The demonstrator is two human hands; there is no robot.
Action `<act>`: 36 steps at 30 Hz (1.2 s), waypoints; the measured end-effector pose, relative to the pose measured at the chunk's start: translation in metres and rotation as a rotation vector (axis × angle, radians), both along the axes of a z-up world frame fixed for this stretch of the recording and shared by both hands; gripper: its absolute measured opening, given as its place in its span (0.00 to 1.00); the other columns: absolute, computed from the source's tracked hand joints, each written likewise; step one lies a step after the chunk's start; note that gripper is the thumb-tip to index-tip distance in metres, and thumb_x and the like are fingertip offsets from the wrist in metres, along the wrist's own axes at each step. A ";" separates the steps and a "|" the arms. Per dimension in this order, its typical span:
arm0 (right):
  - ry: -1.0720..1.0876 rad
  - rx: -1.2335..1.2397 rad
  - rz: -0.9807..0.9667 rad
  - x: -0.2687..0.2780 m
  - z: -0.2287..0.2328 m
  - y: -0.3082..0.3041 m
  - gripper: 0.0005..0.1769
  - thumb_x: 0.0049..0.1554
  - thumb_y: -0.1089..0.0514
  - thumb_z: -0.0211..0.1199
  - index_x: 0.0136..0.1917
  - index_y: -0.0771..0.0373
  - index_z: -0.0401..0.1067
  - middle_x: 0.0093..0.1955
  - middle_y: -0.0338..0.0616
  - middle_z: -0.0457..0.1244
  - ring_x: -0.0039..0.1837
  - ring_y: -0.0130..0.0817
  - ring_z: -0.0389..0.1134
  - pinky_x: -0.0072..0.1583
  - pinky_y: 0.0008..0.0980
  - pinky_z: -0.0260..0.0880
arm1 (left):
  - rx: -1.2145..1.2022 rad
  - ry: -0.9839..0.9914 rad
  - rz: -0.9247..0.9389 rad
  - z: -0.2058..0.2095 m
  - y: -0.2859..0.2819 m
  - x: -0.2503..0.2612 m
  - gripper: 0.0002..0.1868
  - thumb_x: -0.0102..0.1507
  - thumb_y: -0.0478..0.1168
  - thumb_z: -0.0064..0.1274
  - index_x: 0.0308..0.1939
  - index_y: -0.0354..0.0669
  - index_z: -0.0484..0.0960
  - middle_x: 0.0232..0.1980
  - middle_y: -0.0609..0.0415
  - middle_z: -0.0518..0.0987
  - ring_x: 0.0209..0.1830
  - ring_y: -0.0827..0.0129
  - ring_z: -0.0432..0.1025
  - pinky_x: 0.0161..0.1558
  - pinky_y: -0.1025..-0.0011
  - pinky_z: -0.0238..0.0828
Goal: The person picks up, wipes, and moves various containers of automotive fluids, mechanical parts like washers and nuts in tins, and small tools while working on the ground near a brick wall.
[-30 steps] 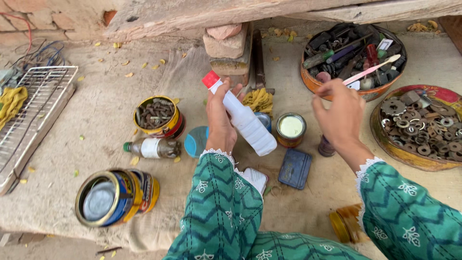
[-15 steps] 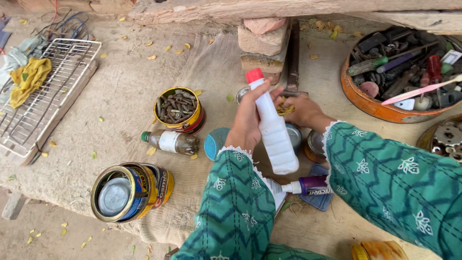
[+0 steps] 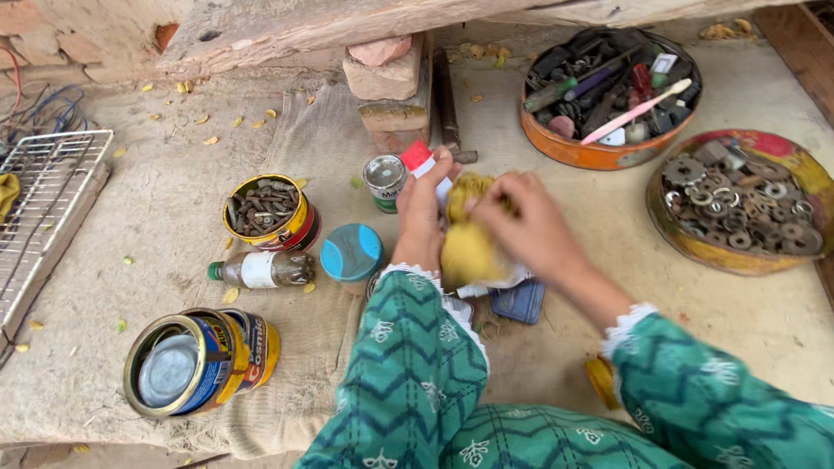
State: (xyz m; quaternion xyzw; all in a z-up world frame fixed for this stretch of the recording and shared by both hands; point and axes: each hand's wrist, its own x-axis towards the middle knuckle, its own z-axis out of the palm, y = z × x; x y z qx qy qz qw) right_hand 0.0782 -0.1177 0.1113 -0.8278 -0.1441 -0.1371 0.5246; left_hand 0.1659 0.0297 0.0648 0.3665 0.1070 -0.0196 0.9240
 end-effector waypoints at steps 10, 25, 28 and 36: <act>0.090 -0.261 -0.133 -0.021 -0.036 -0.016 0.24 0.65 0.46 0.48 0.64 0.66 0.66 0.57 0.58 0.66 0.59 0.57 0.67 0.59 0.50 0.64 | 0.017 0.004 -0.049 0.008 -0.016 -0.072 0.18 0.58 0.41 0.63 0.51 0.42 0.85 0.42 0.58 0.83 0.37 0.71 0.74 0.37 0.69 0.71; 0.027 -0.600 -0.157 -0.111 -0.013 0.010 0.19 0.67 0.49 0.46 0.60 0.67 0.65 0.54 0.63 0.66 0.56 0.62 0.67 0.57 0.56 0.65 | -0.043 0.142 -0.024 0.000 -0.008 -0.141 0.20 0.56 0.42 0.64 0.52 0.44 0.81 0.39 0.51 0.81 0.37 0.63 0.76 0.39 0.63 0.74; 0.255 -0.549 -0.134 -0.061 -0.050 -0.007 0.20 0.68 0.49 0.47 0.62 0.65 0.67 0.56 0.60 0.66 0.57 0.58 0.68 0.58 0.52 0.65 | -0.059 0.113 -0.049 -0.007 -0.006 -0.143 0.19 0.57 0.42 0.63 0.50 0.40 0.81 0.40 0.50 0.81 0.37 0.64 0.77 0.38 0.64 0.74; 0.750 0.265 0.015 -0.061 -0.076 -0.047 0.21 0.64 0.49 0.49 0.63 0.63 0.71 0.53 0.43 0.71 0.53 0.32 0.73 0.57 0.33 0.74 | 0.060 0.241 0.083 -0.019 -0.002 -0.140 0.18 0.55 0.41 0.67 0.48 0.44 0.84 0.40 0.53 0.81 0.39 0.69 0.74 0.40 0.64 0.71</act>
